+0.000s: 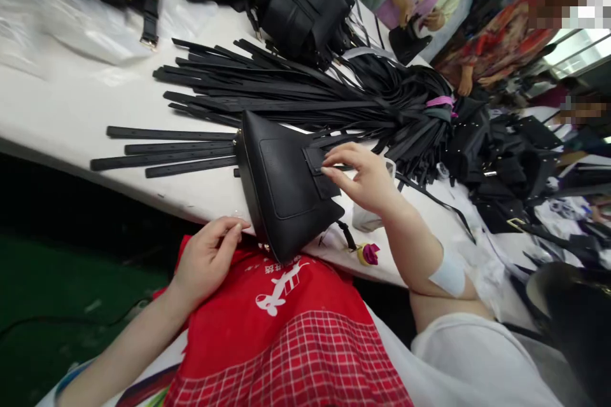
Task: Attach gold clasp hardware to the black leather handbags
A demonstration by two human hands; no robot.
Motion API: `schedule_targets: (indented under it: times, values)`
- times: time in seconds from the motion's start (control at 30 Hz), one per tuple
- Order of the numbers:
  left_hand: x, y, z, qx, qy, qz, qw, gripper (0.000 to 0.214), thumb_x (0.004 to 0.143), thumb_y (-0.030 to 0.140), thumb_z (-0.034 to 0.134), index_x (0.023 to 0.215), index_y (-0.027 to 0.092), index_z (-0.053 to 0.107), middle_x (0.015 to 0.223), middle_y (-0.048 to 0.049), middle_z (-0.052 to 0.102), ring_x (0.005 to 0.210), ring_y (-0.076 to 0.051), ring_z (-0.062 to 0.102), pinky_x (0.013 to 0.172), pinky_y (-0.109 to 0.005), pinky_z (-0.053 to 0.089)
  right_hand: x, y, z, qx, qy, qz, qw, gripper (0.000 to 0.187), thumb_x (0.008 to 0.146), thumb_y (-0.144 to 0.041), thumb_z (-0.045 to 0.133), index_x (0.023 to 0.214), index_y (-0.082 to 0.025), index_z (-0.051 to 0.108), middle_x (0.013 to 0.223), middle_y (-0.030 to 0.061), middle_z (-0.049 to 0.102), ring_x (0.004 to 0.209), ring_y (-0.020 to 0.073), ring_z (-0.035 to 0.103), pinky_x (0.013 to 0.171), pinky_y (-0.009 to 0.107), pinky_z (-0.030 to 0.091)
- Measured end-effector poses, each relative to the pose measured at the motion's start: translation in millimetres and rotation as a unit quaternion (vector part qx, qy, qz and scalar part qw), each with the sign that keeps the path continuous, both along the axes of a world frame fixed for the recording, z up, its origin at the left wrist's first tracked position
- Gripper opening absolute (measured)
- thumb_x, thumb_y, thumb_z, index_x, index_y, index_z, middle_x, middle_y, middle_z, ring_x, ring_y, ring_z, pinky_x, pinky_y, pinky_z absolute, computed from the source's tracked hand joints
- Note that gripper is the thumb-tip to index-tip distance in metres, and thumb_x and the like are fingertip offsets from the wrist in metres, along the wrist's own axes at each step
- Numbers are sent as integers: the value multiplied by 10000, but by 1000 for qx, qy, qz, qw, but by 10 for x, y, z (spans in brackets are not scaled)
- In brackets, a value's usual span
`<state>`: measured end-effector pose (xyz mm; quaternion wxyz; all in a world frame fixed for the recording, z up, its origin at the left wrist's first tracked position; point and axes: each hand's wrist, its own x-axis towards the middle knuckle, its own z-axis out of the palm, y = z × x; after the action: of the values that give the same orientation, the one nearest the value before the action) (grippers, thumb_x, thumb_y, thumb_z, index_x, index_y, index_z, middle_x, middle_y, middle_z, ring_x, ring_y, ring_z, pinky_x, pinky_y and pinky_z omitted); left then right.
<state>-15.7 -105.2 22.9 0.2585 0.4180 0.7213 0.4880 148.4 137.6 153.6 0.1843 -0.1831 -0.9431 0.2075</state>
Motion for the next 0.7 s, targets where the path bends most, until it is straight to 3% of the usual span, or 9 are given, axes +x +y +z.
schedule_targets:
  times: [0.13, 0.23, 0.33, 0.4, 0.5, 0.7]
  values:
    - [103, -2, 2, 8, 10, -18, 1000, 259, 910, 376, 486, 926, 186, 662, 895, -58, 696, 818, -192, 649, 778, -286, 515, 116, -427, -166, -58, 2, -25, 998, 152, 871, -318, 608, 977, -222, 659, 1046, 70, 653, 1022, 209, 601, 925, 376, 474]
    - [196, -16, 20, 36, 25, -14, 999, 205, 917, 293, 486, 939, 180, 656, 895, -60, 687, 834, -177, 642, 773, -272, 512, 25, -770, -371, -67, -6, -47, 997, 367, 834, -370, 638, 1164, -217, 591, 1267, 117, 555, 1201, 259, 503, 1021, 447, 414]
    - [281, -38, 20, 71, 20, -16, 997, 147, 903, 237, 518, 921, 169, 647, 857, -57, 673, 799, -159, 636, 728, -250, 508, -133, -1000, -595, -38, -6, -66, 997, 593, 783, -394, 666, 1312, -205, 473, 1423, 140, 411, 1334, 307, 356, 1114, 534, 271]
    - [322, -52, 11, 83, 9, -25, 996, 120, 887, 228, 547, 905, 164, 647, 832, -53, 665, 763, -151, 630, 697, -242, 505, -219, -1048, -732, -38, -3, -76, 996, 676, 766, -391, 665, 1363, -206, 407, 1463, 139, 353, 1367, 316, 303, 1132, 551, 223]
    - [353, -51, -2, 85, -3, -33, 996, 97, 865, 231, 591, 900, 166, 655, 806, -45, 655, 724, -142, 620, 667, -236, 498, -274, -1010, -871, -80, -2, -73, 994, 709, 771, -371, 643, 1396, -210, 351, 1488, 133, 310, 1383, 303, 279, 1134, 519, 246]
    - [339, 22, 10, 83, -13, -45, 995, 98, 859, 262, 606, 844, 180, 656, 759, -37, 653, 693, -144, 600, 664, -254, 485, -255, -934, -913, -127, 12, -56, 990, 677, 795, -371, 615, 1400, -231, 345, 1497, 120, 299, 1397, 297, 268, 1137, 514, 252]
